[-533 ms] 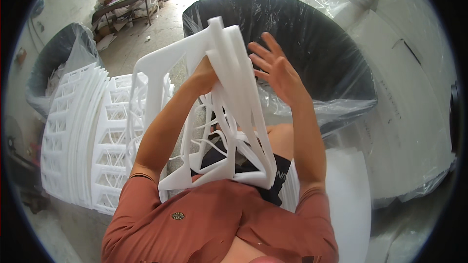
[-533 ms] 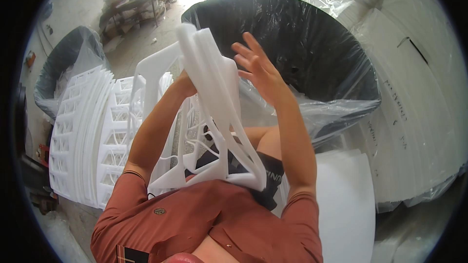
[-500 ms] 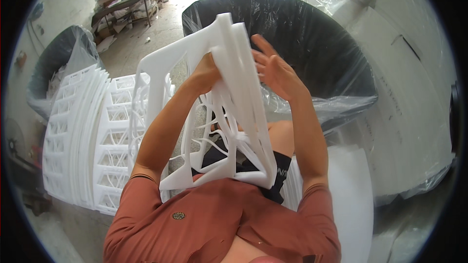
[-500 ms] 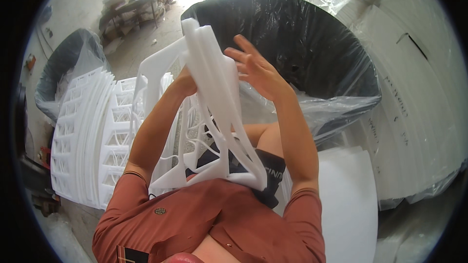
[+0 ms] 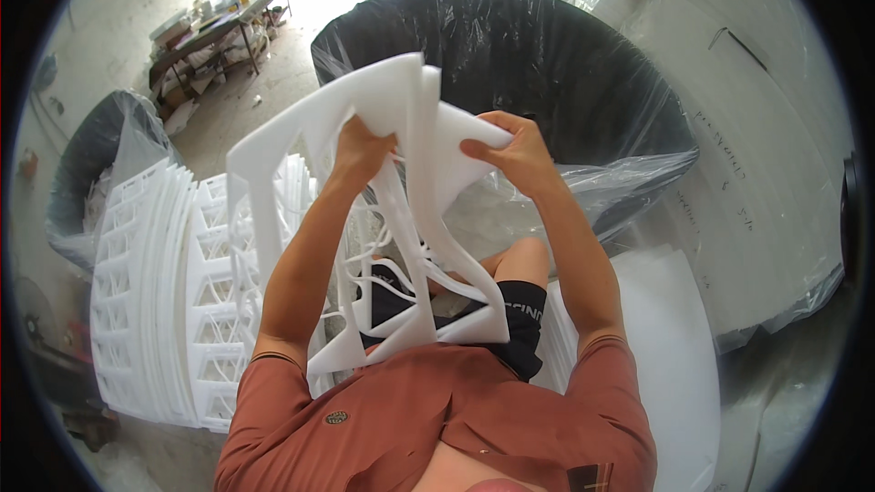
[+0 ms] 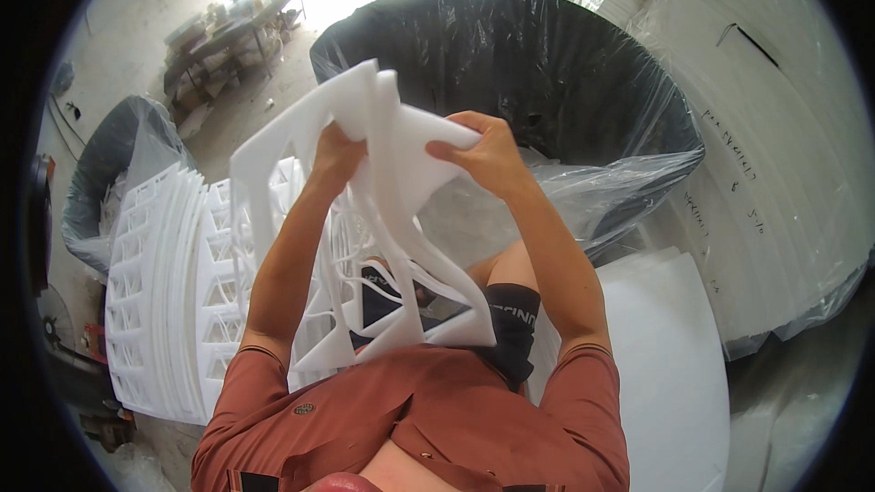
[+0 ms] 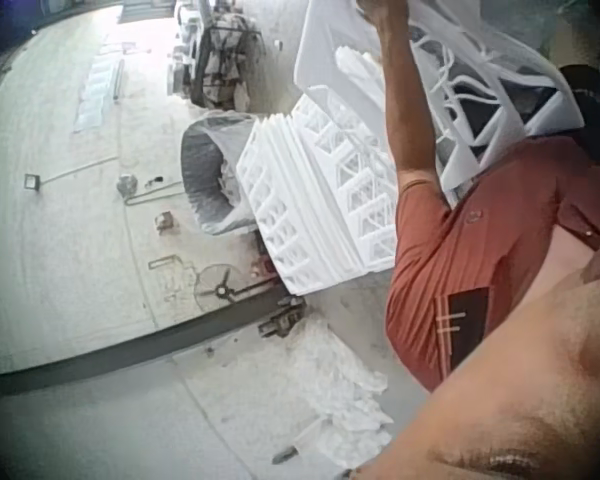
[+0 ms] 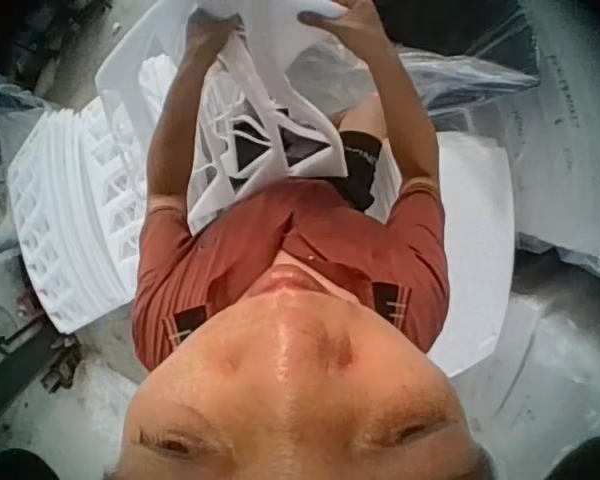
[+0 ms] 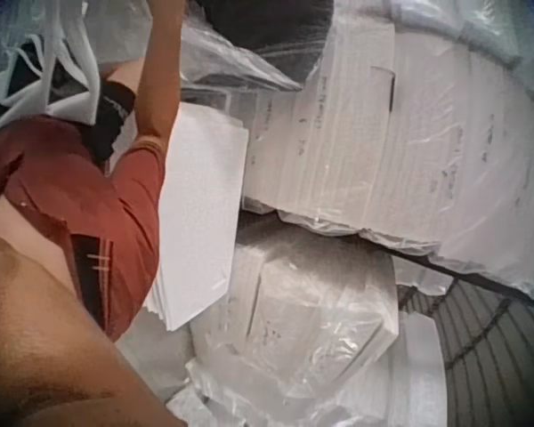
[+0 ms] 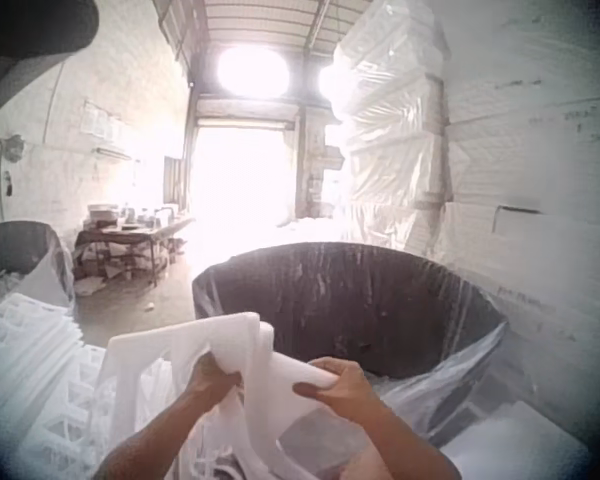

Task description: The recorder is removing small foam cutouts from larger foam structures and placing them into a bin.

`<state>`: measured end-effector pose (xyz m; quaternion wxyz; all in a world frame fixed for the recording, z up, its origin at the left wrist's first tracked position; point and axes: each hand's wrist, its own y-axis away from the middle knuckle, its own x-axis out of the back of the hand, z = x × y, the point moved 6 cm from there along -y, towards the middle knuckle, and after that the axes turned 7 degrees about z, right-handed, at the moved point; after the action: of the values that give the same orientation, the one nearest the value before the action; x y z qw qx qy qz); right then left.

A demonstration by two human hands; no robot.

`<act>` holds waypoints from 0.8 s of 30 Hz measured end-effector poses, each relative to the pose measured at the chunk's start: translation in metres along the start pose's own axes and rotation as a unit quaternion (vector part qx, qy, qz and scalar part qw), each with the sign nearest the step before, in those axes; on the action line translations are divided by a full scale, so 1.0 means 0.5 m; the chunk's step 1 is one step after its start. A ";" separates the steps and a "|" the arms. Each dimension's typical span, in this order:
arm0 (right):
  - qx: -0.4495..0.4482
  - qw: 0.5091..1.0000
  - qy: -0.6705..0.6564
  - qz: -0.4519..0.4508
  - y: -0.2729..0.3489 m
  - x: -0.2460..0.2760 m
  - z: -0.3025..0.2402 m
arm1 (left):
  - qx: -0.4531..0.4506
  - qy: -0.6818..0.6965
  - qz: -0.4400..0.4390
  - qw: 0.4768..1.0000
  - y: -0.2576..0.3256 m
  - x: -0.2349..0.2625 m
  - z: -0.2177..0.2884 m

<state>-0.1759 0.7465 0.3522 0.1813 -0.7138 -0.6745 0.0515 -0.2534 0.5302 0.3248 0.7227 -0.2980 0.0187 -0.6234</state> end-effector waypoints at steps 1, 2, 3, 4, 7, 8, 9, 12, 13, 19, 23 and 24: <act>0.008 0.999 0.036 0.031 -0.006 0.016 0.002 | 0.072 0.053 -0.022 0.996 -0.002 0.004 -0.008; 0.016 0.995 0.072 0.061 -0.012 0.030 0.006 | 0.143 0.105 -0.043 0.983 -0.002 -0.003 -0.025; 0.033 0.991 0.110 0.063 -0.015 0.036 0.014 | 0.134 0.110 -0.029 0.984 -0.005 -0.012 -0.036; 0.028 0.991 0.113 0.058 -0.020 0.039 0.027 | 0.141 0.113 -0.028 0.983 -0.010 -0.018 -0.051; 0.021 0.988 0.138 0.073 -0.037 0.067 0.062 | 0.159 0.148 -0.013 0.976 -0.034 -0.034 -0.108; 0.022 0.981 0.151 0.117 -0.042 0.093 0.065 | 0.158 0.146 0.030 0.976 -0.050 -0.027 -0.137; 0.022 0.973 0.163 0.160 -0.046 0.125 0.070 | 0.157 0.142 0.072 0.975 -0.065 -0.013 -0.165; -0.057 0.948 0.056 0.309 -0.069 0.282 0.155 | 0.154 0.125 0.074 0.977 -0.108 0.032 -0.271; -0.078 0.950 0.030 0.301 -0.086 0.297 0.188 | 0.160 0.122 0.074 0.977 -0.115 0.022 -0.277; -0.143 0.920 -0.104 0.349 -0.204 0.341 0.319 | 0.181 0.240 0.109 0.948 -0.133 -0.017 -0.271; -0.160 0.818 -0.220 0.507 -0.201 0.504 0.413 | 0.198 0.105 0.172 0.959 -0.159 0.085 -0.360; -0.170 0.813 -0.196 0.521 -0.197 0.527 0.429 | 0.209 0.114 0.179 0.955 -0.159 0.101 -0.391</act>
<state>-0.3148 1.0482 0.2305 -0.1329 -0.9526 -0.2206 0.1617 -0.3908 0.4007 0.2177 0.8618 -0.0590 0.0237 -0.5032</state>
